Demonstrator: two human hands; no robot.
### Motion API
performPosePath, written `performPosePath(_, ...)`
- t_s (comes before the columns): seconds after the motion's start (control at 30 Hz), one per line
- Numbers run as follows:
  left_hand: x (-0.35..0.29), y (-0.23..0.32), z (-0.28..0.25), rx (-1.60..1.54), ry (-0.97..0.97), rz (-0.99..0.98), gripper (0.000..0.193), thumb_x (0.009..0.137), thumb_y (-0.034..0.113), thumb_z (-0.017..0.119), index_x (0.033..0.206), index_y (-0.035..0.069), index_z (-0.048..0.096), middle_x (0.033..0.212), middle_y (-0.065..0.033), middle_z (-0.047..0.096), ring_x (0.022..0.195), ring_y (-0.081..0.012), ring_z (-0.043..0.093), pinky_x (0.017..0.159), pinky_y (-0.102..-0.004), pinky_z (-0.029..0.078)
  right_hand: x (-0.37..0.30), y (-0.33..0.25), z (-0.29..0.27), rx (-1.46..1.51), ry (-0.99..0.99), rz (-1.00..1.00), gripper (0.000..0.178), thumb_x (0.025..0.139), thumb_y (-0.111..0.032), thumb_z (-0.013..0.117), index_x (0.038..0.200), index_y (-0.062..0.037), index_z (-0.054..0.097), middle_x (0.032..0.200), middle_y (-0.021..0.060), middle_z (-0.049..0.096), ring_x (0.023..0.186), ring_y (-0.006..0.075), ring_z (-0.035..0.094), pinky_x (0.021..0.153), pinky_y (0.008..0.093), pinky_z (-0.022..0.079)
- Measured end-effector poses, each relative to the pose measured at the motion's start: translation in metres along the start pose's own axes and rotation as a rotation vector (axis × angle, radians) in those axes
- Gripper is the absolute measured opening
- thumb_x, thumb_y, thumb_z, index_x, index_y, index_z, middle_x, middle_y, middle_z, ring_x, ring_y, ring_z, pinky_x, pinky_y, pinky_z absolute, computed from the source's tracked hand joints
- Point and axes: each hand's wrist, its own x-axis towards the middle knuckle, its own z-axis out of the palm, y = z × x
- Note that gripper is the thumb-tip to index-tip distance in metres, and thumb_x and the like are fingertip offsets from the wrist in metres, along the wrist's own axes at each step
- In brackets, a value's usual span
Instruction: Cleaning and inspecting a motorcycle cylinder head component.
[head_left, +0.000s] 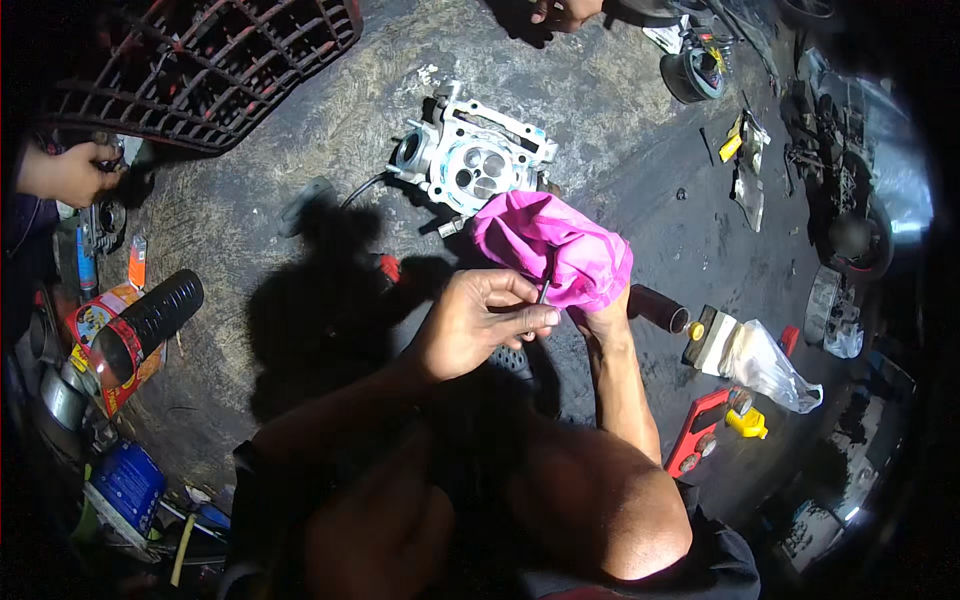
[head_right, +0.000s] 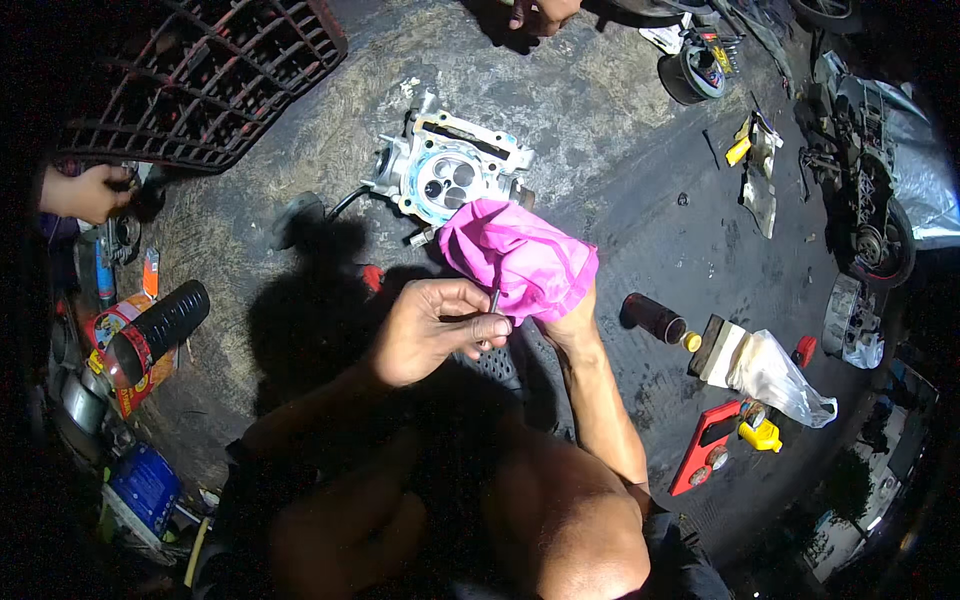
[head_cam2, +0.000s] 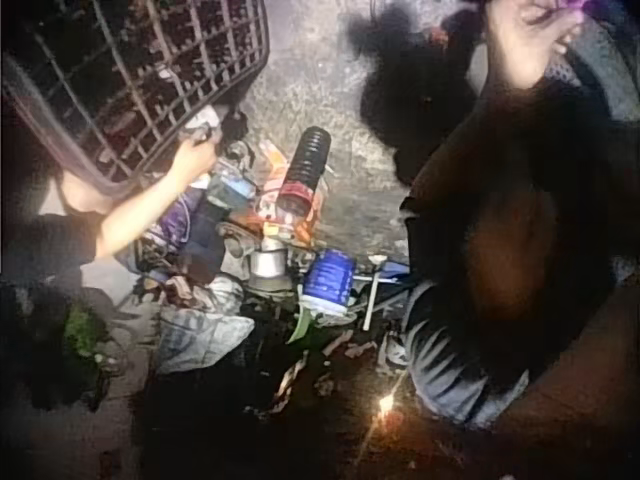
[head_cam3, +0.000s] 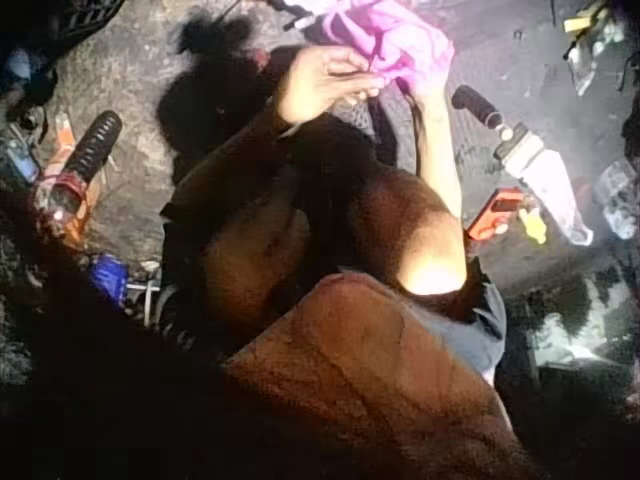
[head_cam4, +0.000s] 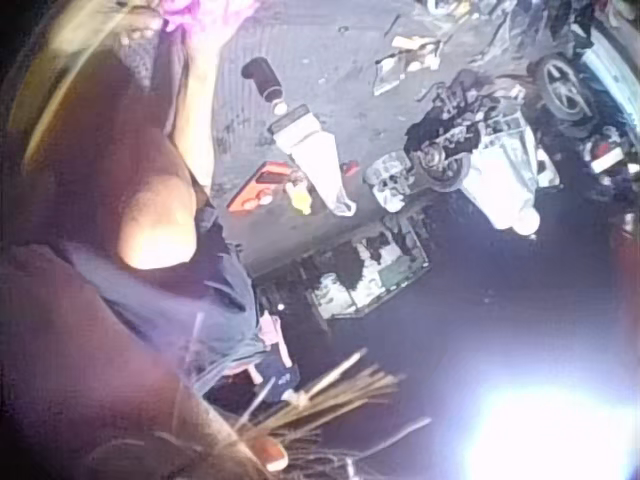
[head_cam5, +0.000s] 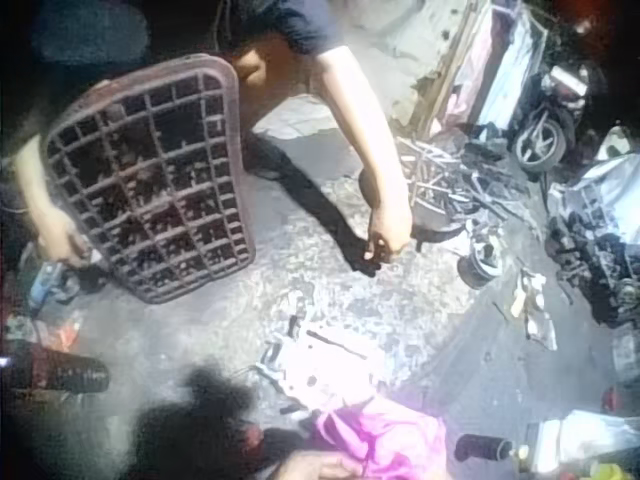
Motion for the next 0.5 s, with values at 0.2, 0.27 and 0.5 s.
performPosePath(0.2, 0.0, -0.001, 0.001, -0.067, -0.095, 0.114, 0.018, 0.094, 0.012, 0.06, 0.104, -0.002, 0.066, 0.085, -0.0077, 0.069, 0.076, -0.0106, 0.065, 0.071, -0.0248, 0.053, 0.0, -0.003, 0.002, 0.146, -0.005, -0.001, 0.027, 0.08, -0.005, 0.068, 0.105, 0.0032, 0.062, 0.091, 0.0059, 0.066, 0.075, 0.0126, 0.062, 0.066, 0.0256, 0.051)
performPosePath(0.27, -0.002, 0.007, 0.001, -0.085, -0.212, 0.049, 0.024, 0.098, 0.013, 0.054, 0.115, -0.001, 0.062, 0.091, -0.0099, 0.069, 0.08, -0.0131, 0.066, 0.076, -0.0274, 0.055, -0.002, -0.005, 0.01, 0.177, 0.052, -0.007, 0.029, 0.081, -0.006, 0.068, 0.107, 0.0035, 0.061, 0.092, 0.0065, 0.066, 0.075, 0.0129, 0.062, 0.066, 0.0258, 0.052)
performPosePath(0.5, 0.003, 0.009, 0.006, -0.097, -0.139, 0.078, 0.027, 0.093, 0.011, 0.062, 0.117, 0.0, 0.059, 0.094, -0.0093, 0.068, 0.081, -0.0128, 0.065, 0.075, -0.0267, 0.055, -0.003, -0.01, 0.01, 0.211, 0.106, 0.048, 0.029, 0.084, -0.008, 0.066, 0.11, 0.0029, 0.059, 0.092, 0.0069, 0.065, 0.076, 0.0129, 0.062, 0.067, 0.0262, 0.053)
